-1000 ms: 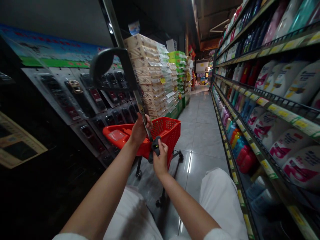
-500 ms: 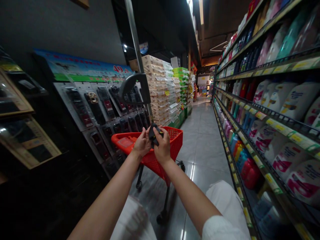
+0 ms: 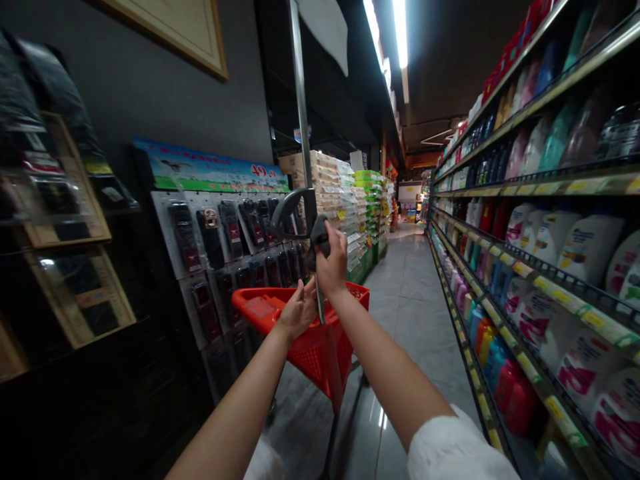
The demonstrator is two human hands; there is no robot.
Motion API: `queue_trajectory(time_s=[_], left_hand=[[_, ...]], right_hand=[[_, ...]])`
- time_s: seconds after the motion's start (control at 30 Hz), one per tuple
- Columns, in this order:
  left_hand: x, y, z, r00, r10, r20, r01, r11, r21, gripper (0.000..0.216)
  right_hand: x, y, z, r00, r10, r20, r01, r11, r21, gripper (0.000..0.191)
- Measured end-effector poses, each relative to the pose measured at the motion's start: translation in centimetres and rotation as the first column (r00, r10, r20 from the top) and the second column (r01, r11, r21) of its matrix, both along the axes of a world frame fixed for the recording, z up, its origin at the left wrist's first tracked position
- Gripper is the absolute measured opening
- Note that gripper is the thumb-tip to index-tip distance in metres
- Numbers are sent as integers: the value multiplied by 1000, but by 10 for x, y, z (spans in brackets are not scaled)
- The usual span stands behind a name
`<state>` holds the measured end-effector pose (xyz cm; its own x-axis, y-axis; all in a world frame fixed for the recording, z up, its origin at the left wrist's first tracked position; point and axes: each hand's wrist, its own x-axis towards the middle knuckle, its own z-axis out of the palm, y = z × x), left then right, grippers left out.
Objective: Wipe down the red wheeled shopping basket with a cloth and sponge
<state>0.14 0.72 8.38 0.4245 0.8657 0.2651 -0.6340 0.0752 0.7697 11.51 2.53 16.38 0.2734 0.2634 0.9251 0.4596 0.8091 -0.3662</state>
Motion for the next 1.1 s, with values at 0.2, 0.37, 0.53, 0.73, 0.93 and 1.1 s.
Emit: queue_trajectory(time_s=[0.2,0.37,0.53,0.73,0.93,1.1], left_hand=[[-1,3,-6,999,23,-35,-21,998,52,57],[-2,6,-10,1000,13,-1,-13,999,40,59],[-4,7,-10,999,27,-23,-27,999,23,61],[-4,6,-10,1000,18,-19,-18,1000,-12,64],[0,6,-9,999,36,-20,-36,999,10,64],[0,2,-6,997,50,-57,-47,998,44,64]], right_hand=[[-8,-11,68,983,-123,134,107,987,122,62],[-8,-17,49,980,-84,179,66,992,107,60],[1,-4,87,979,-111,171,95,991,97,55],[-2,-28,107,943,-174,284,107,966,236,60],[-10,-45,108,826,-251,504,138,958,252,51],[-14,-73,89,633,-291,717,47,940,339,35]])
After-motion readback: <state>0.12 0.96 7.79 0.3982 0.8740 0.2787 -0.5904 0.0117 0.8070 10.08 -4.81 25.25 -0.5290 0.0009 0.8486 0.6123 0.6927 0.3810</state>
